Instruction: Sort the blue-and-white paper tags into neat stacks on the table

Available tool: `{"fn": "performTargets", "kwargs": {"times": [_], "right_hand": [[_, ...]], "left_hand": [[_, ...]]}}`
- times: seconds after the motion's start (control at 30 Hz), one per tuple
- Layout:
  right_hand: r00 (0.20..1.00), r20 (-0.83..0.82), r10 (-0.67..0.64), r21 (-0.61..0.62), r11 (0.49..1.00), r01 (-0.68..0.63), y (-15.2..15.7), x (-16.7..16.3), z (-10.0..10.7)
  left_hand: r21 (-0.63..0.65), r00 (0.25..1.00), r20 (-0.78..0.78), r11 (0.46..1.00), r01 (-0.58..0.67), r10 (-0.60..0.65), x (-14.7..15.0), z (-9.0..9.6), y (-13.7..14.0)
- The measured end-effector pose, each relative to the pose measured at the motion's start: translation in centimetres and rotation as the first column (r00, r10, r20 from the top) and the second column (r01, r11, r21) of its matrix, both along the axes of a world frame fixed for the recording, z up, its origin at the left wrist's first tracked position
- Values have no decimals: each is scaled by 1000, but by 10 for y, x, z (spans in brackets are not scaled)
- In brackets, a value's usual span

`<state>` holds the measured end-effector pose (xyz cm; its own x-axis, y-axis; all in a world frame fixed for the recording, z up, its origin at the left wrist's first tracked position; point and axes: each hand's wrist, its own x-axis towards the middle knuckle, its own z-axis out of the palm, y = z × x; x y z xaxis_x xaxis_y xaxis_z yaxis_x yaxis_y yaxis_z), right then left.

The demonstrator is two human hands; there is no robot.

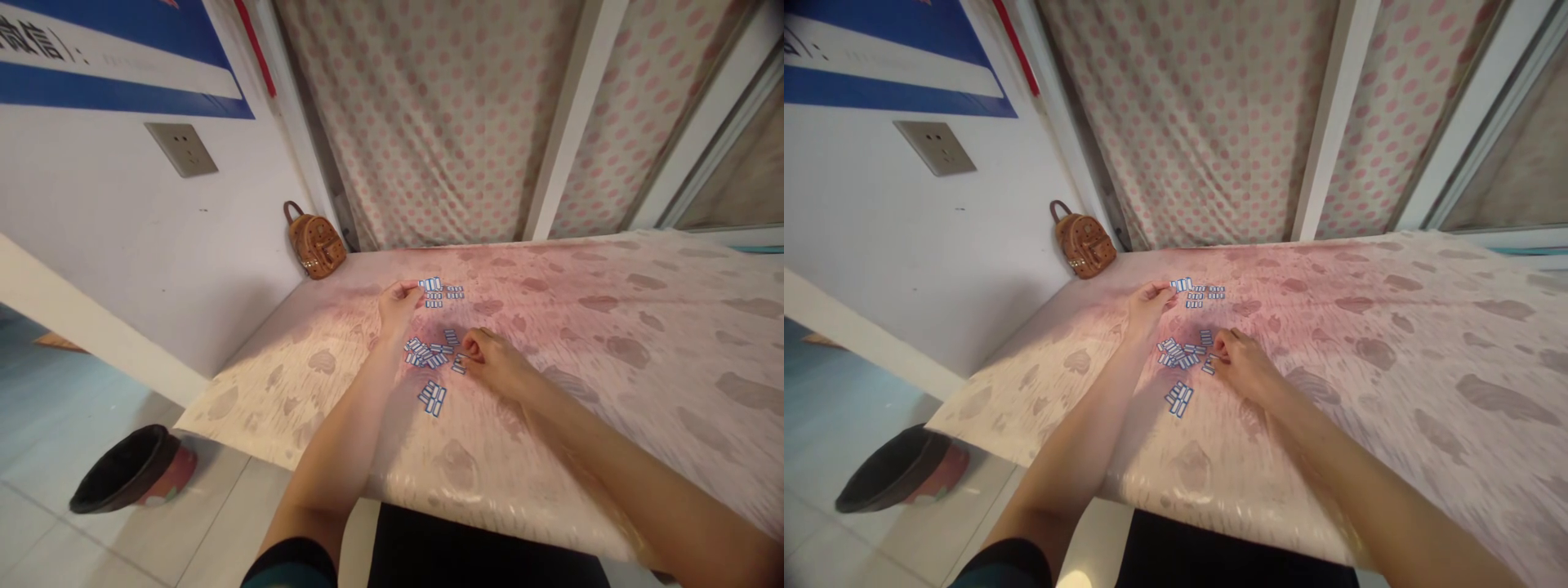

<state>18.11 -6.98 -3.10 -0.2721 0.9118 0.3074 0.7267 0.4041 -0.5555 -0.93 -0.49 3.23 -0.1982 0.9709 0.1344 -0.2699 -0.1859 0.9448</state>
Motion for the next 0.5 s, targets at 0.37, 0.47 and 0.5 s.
{"fn": "performTargets", "kwargs": {"times": [0.37, 0.47, 0.5], "right_hand": [[877, 207, 433, 144, 873, -465, -12, -35, 9], [916, 196, 351, 177, 906, -385, -3, -24, 6], [929, 195, 315, 193, 916, -351, 0, -17, 7]], "left_hand": [[-2, 999, 47, 1000, 10, -10, 5, -2, 3], [9, 998, 52, 1000, 18, -18, 6, -1, 2], [14, 998, 55, 1000, 20, -20, 6, -1, 2]]}}
